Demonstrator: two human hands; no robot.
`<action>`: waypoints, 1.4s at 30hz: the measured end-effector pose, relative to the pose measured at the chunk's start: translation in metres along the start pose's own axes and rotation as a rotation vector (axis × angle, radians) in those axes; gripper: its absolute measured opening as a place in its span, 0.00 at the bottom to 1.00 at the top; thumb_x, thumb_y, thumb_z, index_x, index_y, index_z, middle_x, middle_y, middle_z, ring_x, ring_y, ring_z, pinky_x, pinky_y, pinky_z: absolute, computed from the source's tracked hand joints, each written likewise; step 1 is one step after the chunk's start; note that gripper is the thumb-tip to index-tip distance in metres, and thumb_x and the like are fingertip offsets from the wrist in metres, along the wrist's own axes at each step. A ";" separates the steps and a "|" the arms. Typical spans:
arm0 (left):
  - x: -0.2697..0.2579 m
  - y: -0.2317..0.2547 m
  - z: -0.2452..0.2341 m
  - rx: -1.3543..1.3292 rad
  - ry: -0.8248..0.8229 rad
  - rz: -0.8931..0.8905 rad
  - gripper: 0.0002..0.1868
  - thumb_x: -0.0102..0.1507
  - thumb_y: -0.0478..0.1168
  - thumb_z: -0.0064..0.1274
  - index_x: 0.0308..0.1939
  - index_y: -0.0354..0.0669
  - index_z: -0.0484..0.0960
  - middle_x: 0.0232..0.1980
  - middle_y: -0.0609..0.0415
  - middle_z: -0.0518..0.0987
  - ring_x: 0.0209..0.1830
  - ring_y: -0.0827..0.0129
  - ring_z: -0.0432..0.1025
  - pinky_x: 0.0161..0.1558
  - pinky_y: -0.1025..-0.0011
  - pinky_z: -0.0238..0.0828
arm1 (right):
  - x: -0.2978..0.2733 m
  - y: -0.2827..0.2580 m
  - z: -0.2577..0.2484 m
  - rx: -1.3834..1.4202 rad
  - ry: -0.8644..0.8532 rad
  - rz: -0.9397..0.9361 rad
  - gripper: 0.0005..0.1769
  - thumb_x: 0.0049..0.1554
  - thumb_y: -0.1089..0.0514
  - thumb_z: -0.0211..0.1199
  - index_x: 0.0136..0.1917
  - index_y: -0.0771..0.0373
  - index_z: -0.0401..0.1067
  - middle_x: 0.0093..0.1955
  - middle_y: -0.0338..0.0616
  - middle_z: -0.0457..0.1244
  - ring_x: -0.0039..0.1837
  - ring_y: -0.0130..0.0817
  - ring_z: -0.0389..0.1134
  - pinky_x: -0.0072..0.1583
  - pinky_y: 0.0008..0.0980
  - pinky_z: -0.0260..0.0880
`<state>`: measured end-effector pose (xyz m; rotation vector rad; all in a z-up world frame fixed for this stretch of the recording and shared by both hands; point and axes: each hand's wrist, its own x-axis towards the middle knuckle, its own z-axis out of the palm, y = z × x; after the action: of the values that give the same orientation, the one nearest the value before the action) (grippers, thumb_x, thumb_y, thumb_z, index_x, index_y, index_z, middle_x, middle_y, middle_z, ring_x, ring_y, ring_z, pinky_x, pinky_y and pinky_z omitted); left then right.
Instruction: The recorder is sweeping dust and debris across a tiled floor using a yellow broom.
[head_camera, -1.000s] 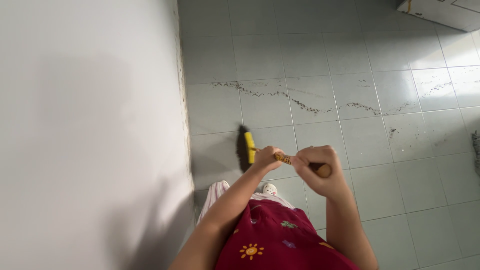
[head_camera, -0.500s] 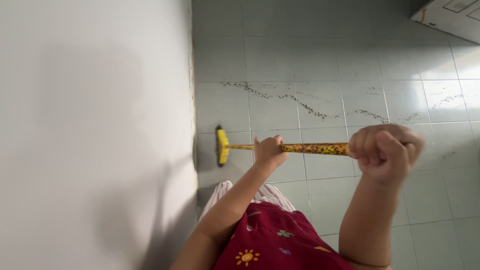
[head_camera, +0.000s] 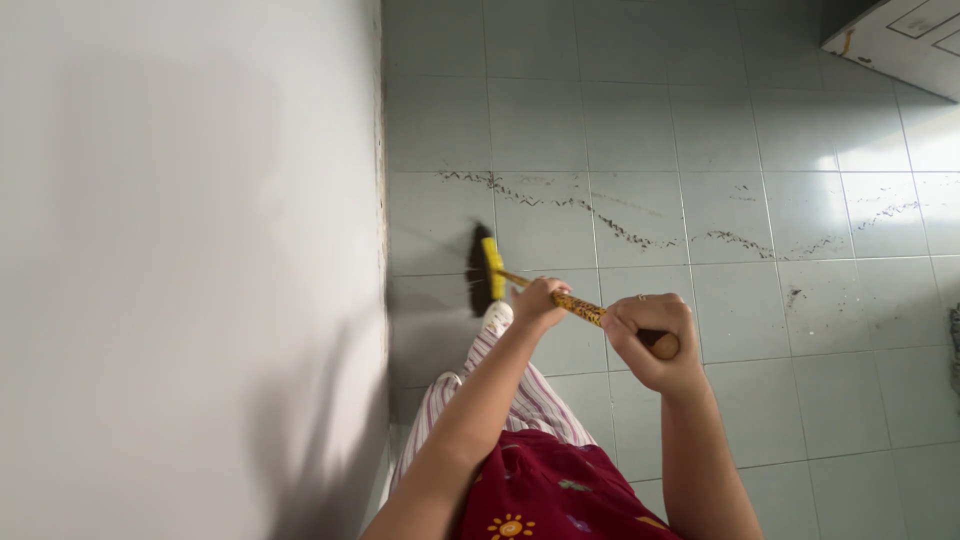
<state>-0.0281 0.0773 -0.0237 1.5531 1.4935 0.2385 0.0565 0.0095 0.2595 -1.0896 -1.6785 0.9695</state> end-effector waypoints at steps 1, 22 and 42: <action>0.005 0.006 0.003 -0.003 0.000 -0.002 0.12 0.63 0.47 0.51 0.47 0.63 0.86 0.56 0.63 0.81 0.61 0.67 0.72 0.74 0.35 0.35 | 0.004 0.001 -0.001 0.000 -0.003 0.002 0.24 0.51 0.75 0.55 0.22 0.61 0.50 0.20 0.35 0.48 0.24 0.22 0.44 0.30 0.30 0.43; 0.093 0.033 -0.101 0.125 -0.021 -0.090 0.19 0.58 0.38 0.52 0.53 0.58 0.82 0.42 0.60 0.87 0.47 0.69 0.80 0.72 0.50 0.54 | 0.141 0.105 -0.102 0.569 0.092 -0.208 0.24 0.60 0.73 0.41 0.25 0.57 0.56 0.22 0.32 0.46 0.23 0.22 0.46 0.26 0.27 0.47; 0.108 0.137 -0.133 -0.044 0.068 0.213 0.14 0.56 0.38 0.52 0.45 0.55 0.83 0.36 0.57 0.83 0.44 0.63 0.77 0.76 0.48 0.42 | 0.202 0.053 -0.134 0.295 -0.016 -0.530 0.16 0.58 0.72 0.44 0.33 0.62 0.67 0.23 0.33 0.58 0.21 0.17 0.53 0.26 0.23 0.56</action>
<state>-0.0015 0.2582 0.0979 1.6841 1.3647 0.4484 0.1518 0.2347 0.3027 -0.4098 -1.6506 0.8382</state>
